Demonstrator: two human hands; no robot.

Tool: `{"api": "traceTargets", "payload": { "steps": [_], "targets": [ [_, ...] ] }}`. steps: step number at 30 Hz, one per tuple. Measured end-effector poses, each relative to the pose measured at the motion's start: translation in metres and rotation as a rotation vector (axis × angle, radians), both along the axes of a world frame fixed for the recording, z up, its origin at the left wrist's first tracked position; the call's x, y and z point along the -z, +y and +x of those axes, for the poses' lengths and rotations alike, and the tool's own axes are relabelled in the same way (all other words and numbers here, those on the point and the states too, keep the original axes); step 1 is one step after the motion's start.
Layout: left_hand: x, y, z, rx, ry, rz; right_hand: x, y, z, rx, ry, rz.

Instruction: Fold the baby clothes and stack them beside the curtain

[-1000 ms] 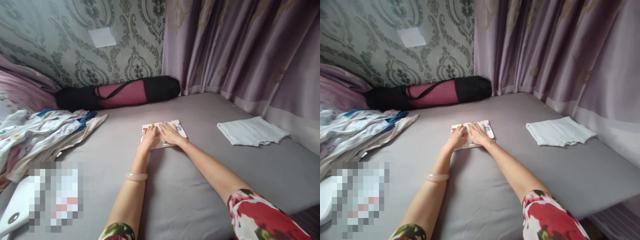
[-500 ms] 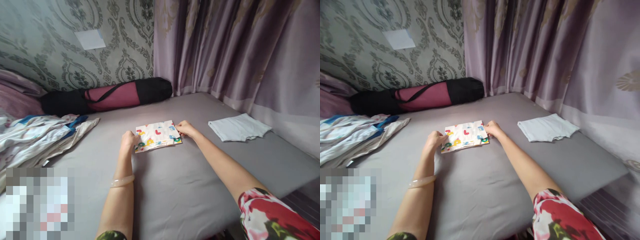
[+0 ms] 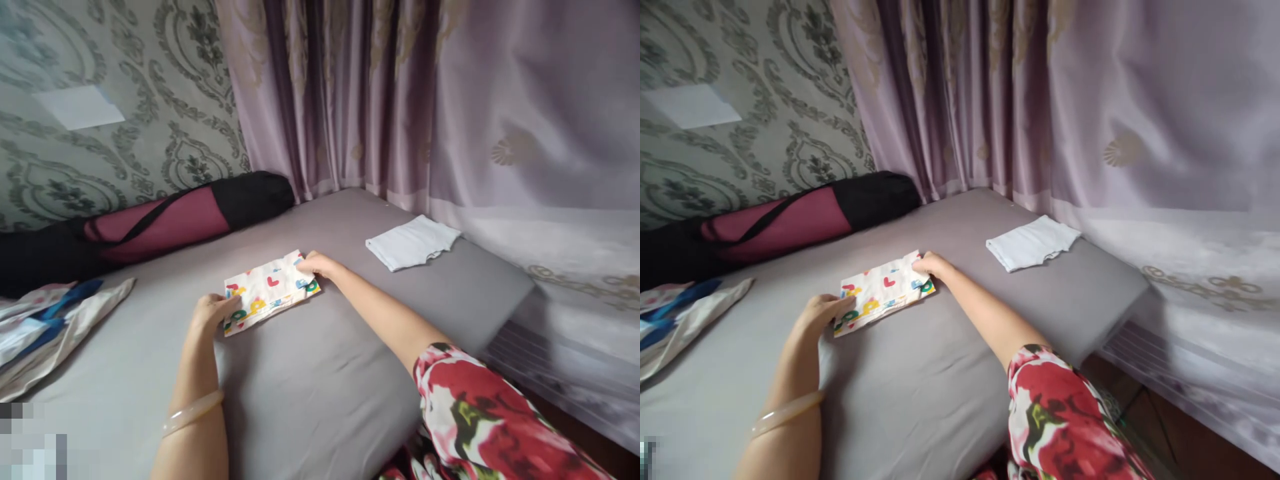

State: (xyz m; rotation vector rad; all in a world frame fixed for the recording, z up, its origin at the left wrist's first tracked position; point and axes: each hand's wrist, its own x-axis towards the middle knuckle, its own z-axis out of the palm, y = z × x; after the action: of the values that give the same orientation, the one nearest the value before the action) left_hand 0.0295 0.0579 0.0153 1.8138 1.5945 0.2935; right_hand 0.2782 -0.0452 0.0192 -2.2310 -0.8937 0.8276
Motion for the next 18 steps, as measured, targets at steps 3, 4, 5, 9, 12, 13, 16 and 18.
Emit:
{"api": "traceTargets", "payload": {
  "steps": [3, 4, 5, 9, 12, 13, 16, 18],
  "targets": [
    [-0.001, -0.002, 0.004, 0.004, -0.006, 0.033, -0.001, -0.009, -0.002, -0.046, 0.066, 0.048],
    [-0.002, -0.002, 0.006, 0.006, -0.017, 0.041, -0.002, -0.012, -0.002, -0.051, 0.089, 0.065],
    [-0.004, -0.002, 0.007, 0.012, -0.036, 0.049, -0.002, -0.016, -0.003, -0.053, 0.118, 0.082],
    [-0.016, -0.002, 0.018, 0.045, -0.105, 0.107, -0.008, -0.035, -0.001, -0.060, 0.257, 0.150],
    [-0.033, -0.009, 0.035, 0.064, -0.189, 0.149, -0.013, -0.056, 0.010, -0.029, 0.353, 0.216],
    [-0.040, -0.014, 0.042, 0.076, -0.233, 0.157, -0.015, -0.064, 0.016, -0.006, 0.378, 0.236],
    [-0.058, -0.033, 0.072, 0.179, -0.371, 0.161, -0.022, -0.090, 0.042, 0.077, 0.375, 0.277],
    [-0.065, -0.046, 0.097, 0.286, -0.441, 0.154, -0.027, -0.108, 0.064, 0.130, 0.328, 0.311]
  ]
}}
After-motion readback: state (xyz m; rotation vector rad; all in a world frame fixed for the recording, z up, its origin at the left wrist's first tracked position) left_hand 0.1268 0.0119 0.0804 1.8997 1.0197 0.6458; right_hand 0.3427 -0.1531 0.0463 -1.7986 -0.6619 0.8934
